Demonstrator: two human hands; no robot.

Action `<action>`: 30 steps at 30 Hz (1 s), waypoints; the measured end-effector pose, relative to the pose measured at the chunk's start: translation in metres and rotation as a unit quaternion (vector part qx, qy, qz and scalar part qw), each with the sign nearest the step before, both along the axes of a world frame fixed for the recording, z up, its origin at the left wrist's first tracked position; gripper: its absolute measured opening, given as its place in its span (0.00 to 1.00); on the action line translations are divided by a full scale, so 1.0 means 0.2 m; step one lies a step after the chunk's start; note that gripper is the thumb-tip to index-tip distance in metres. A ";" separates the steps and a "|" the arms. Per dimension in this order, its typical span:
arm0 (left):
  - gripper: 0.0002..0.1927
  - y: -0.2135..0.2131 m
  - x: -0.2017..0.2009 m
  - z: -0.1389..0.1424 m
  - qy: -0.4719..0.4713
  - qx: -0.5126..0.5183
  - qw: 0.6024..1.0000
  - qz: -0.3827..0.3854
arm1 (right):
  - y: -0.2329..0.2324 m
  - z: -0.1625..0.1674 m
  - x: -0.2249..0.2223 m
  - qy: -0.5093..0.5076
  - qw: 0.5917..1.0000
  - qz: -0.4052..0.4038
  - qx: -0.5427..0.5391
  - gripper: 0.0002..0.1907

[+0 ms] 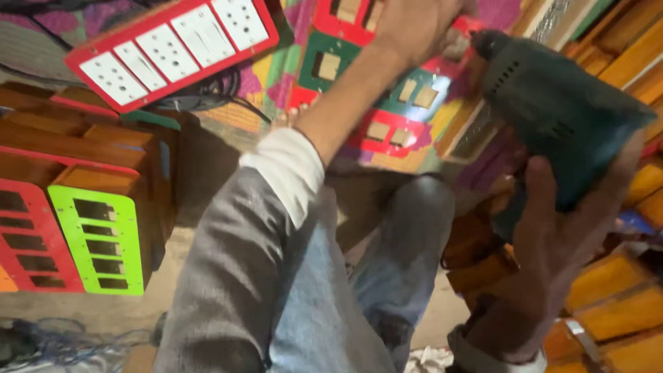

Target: The person uses a corded drill to fasten screws into colorful plastic frames containing electrical sockets. They work on multiple frames, including blue and red ones, while sitting on the floor surrounded by piles of white plastic parts and finished units.

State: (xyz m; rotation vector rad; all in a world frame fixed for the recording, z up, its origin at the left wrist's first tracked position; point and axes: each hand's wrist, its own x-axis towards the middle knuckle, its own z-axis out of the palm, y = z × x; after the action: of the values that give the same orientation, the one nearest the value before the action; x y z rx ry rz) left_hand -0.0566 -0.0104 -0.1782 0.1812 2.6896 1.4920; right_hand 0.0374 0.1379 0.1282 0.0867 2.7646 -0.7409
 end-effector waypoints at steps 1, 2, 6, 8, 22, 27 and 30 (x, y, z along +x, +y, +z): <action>0.19 0.00 0.00 -0.01 0.036 -0.006 0.999 0.028 | 0.04 -0.02 -0.01 0.021 0.998 0.057 0.014 0.37; 0.21 0.00 0.00 -0.01 0.071 -0.008 0.996 0.051 | 0.07 -0.03 -0.02 0.044 0.992 0.112 0.028 0.36; 0.19 -0.01 0.01 0.05 -0.069 -0.017 0.997 -0.006 | 0.19 -0.07 -0.01 0.030 0.993 0.110 -0.001 0.37; 0.19 -0.01 0.01 0.07 -0.040 -0.022 0.999 0.012 | 0.22 -0.08 0.01 0.030 0.994 0.102 -0.004 0.37; 0.15 0.05 0.04 -0.06 0.008 0.015 0.999 0.051 | 0.11 -0.04 -0.03 0.017 0.997 0.070 0.014 0.38; 0.16 0.05 0.05 -0.06 -0.037 0.019 0.998 0.037 | 0.09 -0.02 -0.03 0.014 0.998 0.055 0.038 0.39; 0.14 0.04 0.04 -0.04 -0.046 0.004 0.999 0.027 | 0.11 -0.03 -0.03 0.037 0.989 0.138 0.049 0.38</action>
State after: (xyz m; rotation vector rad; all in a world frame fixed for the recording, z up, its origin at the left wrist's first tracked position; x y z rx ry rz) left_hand -0.0490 -0.0031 -0.1853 0.0390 2.6368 1.4868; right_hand 0.0322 0.1601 0.1225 -0.3035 2.8015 -0.5470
